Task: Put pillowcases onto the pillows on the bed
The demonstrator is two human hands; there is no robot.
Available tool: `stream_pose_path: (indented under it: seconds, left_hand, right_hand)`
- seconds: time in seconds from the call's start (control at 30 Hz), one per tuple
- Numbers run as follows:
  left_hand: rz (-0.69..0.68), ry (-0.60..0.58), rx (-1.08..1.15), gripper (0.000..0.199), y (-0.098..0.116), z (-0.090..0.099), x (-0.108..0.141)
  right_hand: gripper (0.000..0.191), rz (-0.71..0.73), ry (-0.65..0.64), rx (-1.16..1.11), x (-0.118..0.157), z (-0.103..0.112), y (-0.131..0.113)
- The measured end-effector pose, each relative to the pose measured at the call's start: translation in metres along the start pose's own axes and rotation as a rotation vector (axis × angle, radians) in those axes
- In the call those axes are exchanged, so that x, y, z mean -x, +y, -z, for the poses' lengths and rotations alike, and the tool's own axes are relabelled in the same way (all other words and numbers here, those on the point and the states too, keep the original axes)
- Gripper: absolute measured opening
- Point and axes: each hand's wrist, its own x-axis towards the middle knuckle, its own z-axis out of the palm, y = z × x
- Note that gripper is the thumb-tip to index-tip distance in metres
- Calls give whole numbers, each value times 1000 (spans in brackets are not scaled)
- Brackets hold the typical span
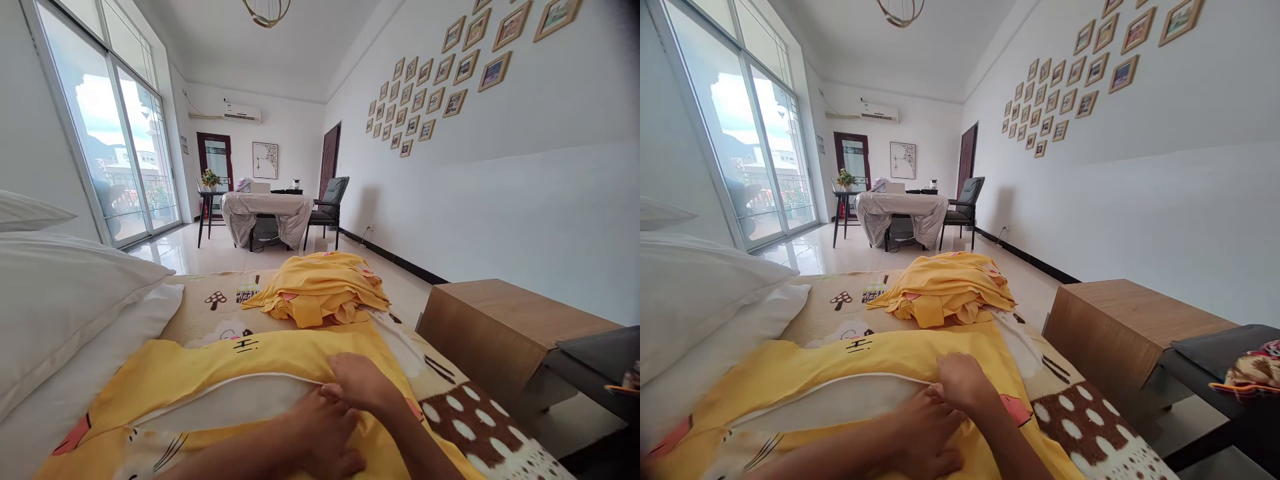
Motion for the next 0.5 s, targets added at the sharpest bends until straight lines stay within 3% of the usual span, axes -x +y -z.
stream_pose_path:
  seconds: [0.07, 0.17, 0.27, 0.37, 0.5]
  left_hand:
    - [17, -14, -50, 59, -5, -15, -2]
    - [-1, -11, -126, 68, -17, -44, -8]
    - [-47, 59, -153, 49, -26, -63, -15]
    - [-53, 30, -100, 39, -29, -61, -18]
    - [46, 24, 111, 33, -21, -37, -15]
  right_hand:
    - [39, 2, -35, -94, -20, -18, 10]
    - [45, 93, 26, -229, -30, -37, 23]
    - [36, 64, 54, -133, -28, -41, 26]
    - [42, -71, 91, 19, -29, -39, 26]
    - [44, -192, 108, 132, -31, -31, 37]
